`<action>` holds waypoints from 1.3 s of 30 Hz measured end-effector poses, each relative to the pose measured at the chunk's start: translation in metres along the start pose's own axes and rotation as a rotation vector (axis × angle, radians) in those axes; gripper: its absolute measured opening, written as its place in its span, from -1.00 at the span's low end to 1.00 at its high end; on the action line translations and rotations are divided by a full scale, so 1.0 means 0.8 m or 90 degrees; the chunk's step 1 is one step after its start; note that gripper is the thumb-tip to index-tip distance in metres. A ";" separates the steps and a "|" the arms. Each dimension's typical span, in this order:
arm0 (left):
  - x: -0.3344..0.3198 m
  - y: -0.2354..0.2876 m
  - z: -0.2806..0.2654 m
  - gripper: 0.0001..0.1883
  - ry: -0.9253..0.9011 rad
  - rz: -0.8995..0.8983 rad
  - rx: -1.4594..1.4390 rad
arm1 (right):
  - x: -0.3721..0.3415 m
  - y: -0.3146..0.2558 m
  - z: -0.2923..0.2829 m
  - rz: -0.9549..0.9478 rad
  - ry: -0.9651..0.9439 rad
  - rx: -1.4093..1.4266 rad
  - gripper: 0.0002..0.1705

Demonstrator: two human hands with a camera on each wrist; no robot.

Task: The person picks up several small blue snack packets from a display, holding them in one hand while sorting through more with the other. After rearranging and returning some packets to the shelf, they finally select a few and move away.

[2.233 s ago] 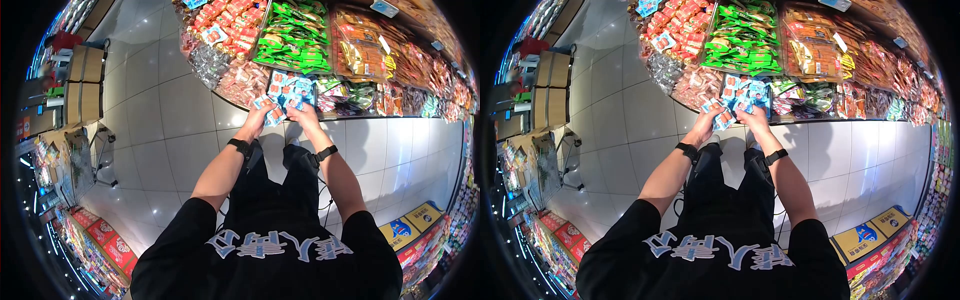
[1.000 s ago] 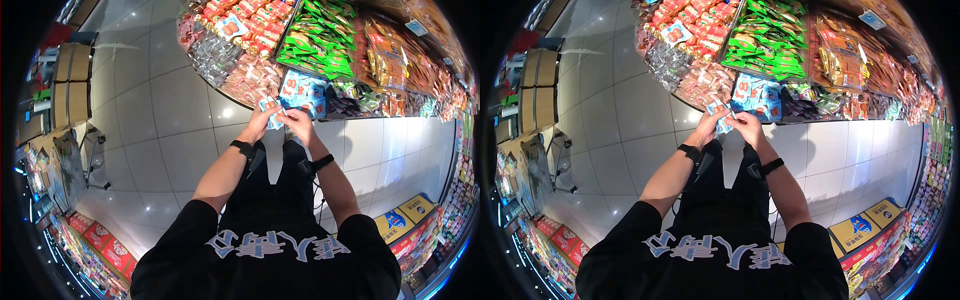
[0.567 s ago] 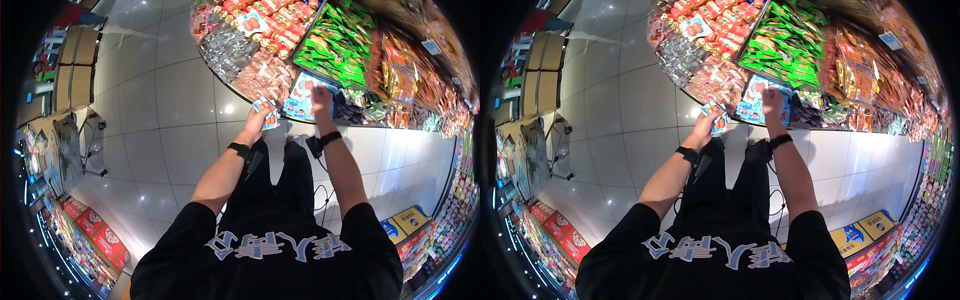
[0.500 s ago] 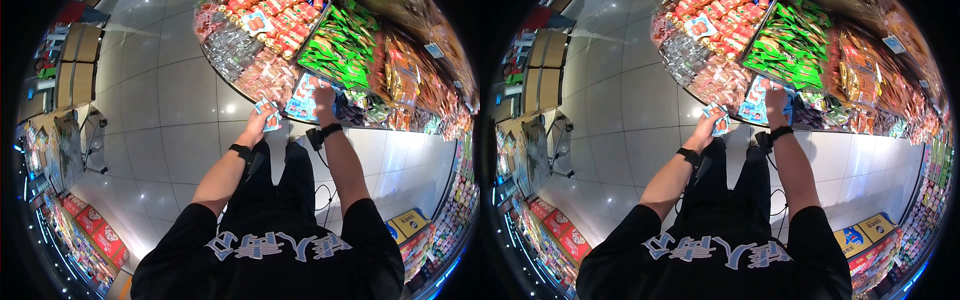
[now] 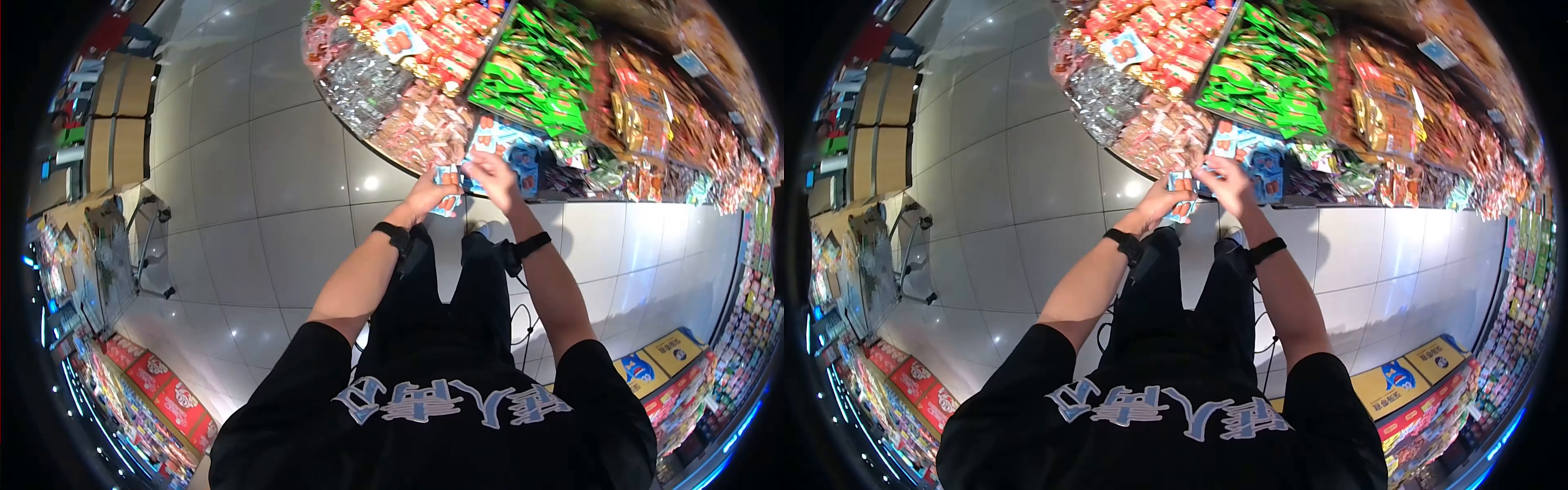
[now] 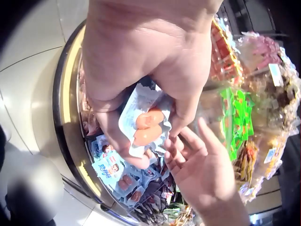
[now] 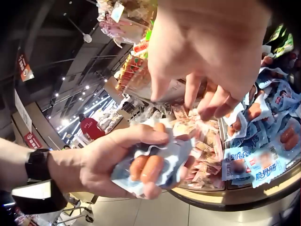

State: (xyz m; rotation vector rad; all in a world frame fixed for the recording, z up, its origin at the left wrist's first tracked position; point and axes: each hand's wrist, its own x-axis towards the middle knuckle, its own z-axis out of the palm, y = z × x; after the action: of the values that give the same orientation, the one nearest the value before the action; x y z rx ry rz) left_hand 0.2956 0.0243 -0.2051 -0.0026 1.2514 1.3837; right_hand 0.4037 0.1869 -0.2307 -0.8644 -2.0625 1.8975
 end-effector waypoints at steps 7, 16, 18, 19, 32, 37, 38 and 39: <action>0.017 0.008 0.032 -0.60 -0.152 0.020 0.145 | -0.025 -0.025 -0.040 -0.007 -0.065 -0.058 -0.65; -0.003 0.008 0.029 -0.45 -0.123 0.011 0.001 | 0.031 -0.010 -0.119 0.114 0.229 0.251 -0.82; -0.012 0.006 0.027 -0.47 -0.100 0.008 -0.018 | 0.061 0.001 -0.129 0.121 0.302 0.322 -0.91; -0.015 0.006 0.027 -0.48 -0.093 0.008 -0.030 | 0.070 0.004 -0.132 0.106 0.325 0.351 -0.93; 0.023 -0.041 0.087 -0.48 0.013 0.021 -0.082 | -0.105 -0.018 -0.068 -0.092 0.015 -0.171 -0.60; 0.037 -0.066 0.132 -0.61 0.104 -0.055 -0.072 | -0.137 0.014 -0.072 0.125 0.107 -0.091 -0.61; 0.040 -0.071 0.134 -0.61 0.086 -0.067 -0.086 | -0.139 0.028 -0.076 0.136 0.103 -0.030 -0.62; 0.044 -0.075 0.134 -0.61 0.069 -0.079 -0.101 | -0.138 0.040 -0.079 0.145 0.097 0.030 -0.62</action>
State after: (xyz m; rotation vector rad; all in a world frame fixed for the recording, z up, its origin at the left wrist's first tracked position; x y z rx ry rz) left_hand 0.3968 0.1004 -0.2214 -0.2641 1.2072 1.3863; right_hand 0.5347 0.1795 -0.2263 -1.2377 -1.8922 1.9114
